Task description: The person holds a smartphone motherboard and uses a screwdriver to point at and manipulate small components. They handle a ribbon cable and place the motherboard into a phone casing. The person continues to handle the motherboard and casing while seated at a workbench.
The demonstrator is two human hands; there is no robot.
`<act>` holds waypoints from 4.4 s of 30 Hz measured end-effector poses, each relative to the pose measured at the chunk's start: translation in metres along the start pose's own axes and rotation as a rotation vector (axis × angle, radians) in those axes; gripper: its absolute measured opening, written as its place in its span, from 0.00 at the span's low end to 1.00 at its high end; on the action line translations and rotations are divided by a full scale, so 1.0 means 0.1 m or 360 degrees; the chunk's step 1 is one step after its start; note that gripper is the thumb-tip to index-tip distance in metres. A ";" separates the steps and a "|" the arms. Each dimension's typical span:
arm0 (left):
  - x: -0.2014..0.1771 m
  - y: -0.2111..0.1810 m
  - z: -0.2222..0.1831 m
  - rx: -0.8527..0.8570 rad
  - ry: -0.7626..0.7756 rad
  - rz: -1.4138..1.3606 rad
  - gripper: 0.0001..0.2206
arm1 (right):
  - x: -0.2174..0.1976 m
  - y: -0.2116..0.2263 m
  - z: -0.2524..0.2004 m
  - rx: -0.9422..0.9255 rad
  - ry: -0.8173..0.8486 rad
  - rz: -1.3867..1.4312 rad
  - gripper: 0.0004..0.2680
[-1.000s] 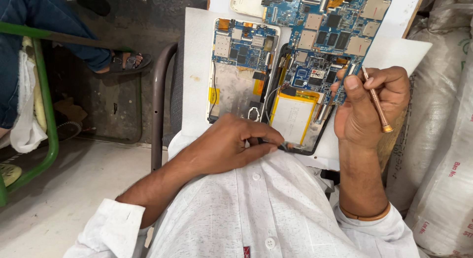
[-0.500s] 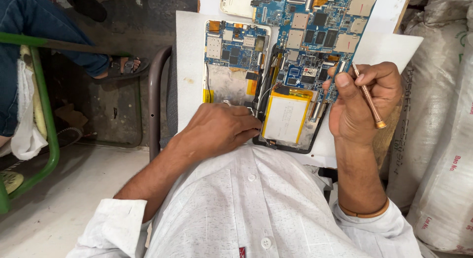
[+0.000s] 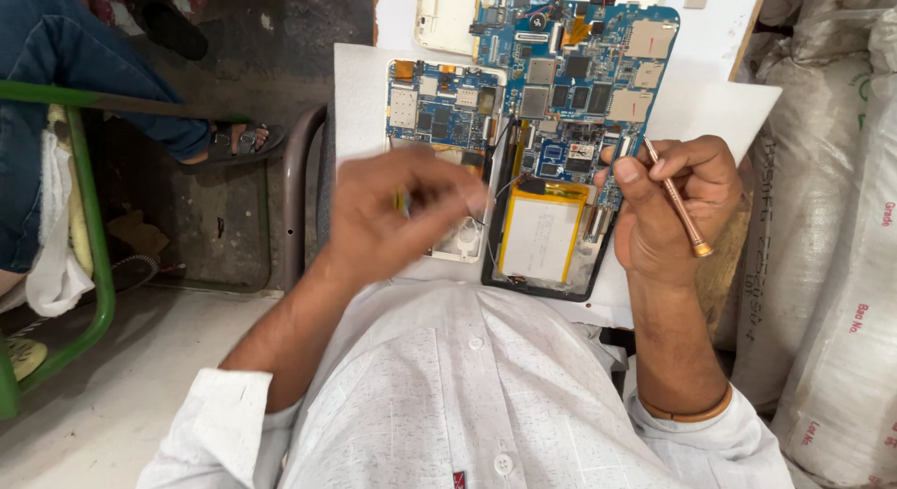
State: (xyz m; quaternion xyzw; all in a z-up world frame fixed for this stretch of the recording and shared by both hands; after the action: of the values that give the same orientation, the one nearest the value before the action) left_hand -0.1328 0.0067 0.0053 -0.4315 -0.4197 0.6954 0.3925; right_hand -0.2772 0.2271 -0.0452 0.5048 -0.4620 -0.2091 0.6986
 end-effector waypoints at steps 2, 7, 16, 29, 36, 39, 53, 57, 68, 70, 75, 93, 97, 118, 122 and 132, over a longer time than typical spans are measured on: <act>-0.18 0.13 0.11 -0.0019 -0.0274 -0.0182 0.08 | 0.00 0.00 -0.01 0.0001 0.0012 -0.0018 0.09; 0.03 0.52 0.32 -0.0179 -0.0207 -0.0684 0.18 | 0.01 -0.02 -0.04 -0.0078 0.0045 -0.0397 0.09; 0.04 0.58 0.20 -0.0227 -0.0236 -0.0634 0.18 | 0.15 -0.03 -0.13 -0.0098 0.0124 -0.0856 0.08; 0.02 0.54 0.20 -0.0152 -0.0254 -0.0433 0.17 | 0.25 -0.03 -0.11 -0.0180 0.0192 -0.0942 0.08; 0.02 0.53 0.19 -0.0140 -0.0262 -0.0465 0.17 | 0.24 -0.04 -0.11 -0.0155 0.0213 -0.0904 0.08; 0.01 0.52 0.21 -0.0169 -0.0268 -0.0536 0.19 | 0.24 -0.04 -0.11 -0.0130 0.0211 -0.0903 0.08; -0.02 0.48 0.25 -0.0180 -0.0270 -0.0245 0.18 | 0.35 0.00 -0.12 -0.0129 0.0297 -0.1059 0.08; -0.01 0.52 0.24 -0.0225 -0.0284 -0.0186 0.14 | 0.33 -0.01 -0.11 -0.0102 0.0291 -0.1015 0.08; -0.02 0.47 0.26 -0.0183 -0.0224 -0.0223 0.15 | 0.29 -0.02 -0.11 -0.0071 0.0289 -0.0895 0.07; -0.01 0.42 0.26 -0.0128 -0.0170 -0.0245 0.20 | 0.28 -0.03 -0.11 -0.0078 0.0282 -0.0893 0.07; -0.03 0.47 0.23 -0.0167 -0.0218 -0.0149 0.16 | 0.27 -0.05 -0.12 -0.0091 0.0282 -0.0941 0.08; -0.01 0.52 0.20 -0.0105 -0.0228 -0.0147 0.16 | 0.27 -0.04 -0.11 -0.0126 0.0293 -0.0960 0.08; -0.03 0.51 0.22 -0.0130 -0.0290 -0.0140 0.15 | 0.28 -0.04 -0.11 -0.0120 0.0283 -0.0974 0.08; -0.01 0.57 0.17 -0.0074 -0.0327 -0.0175 0.13 | 0.19 -0.06 -0.13 -0.0181 0.0243 -0.0932 0.07; -0.02 0.62 0.14 -0.0115 -0.0356 -0.0580 0.14 | 0.14 -0.04 -0.09 -0.0222 0.0139 -0.0807 0.08; -0.04 0.58 0.14 -0.0175 -0.0402 -0.0520 0.13 | 0.36 0.54 -0.35 -0.0629 -0.0185 -0.0605 0.11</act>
State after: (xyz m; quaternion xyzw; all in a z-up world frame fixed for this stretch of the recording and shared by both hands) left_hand -0.1552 -0.0199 -0.0430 -0.2878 -0.5673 0.6471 0.4202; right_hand -0.2389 0.2398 0.0168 0.4234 -0.3485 -0.4511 0.7041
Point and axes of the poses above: each hand's wrist, its own z-axis towards the middle knuckle, its own x-axis out of the palm, y = z × x, the point moved 8 cm from there along z, towards the middle knuckle, and after that the axes turned 5 degrees about x, right-handed, at the moved point
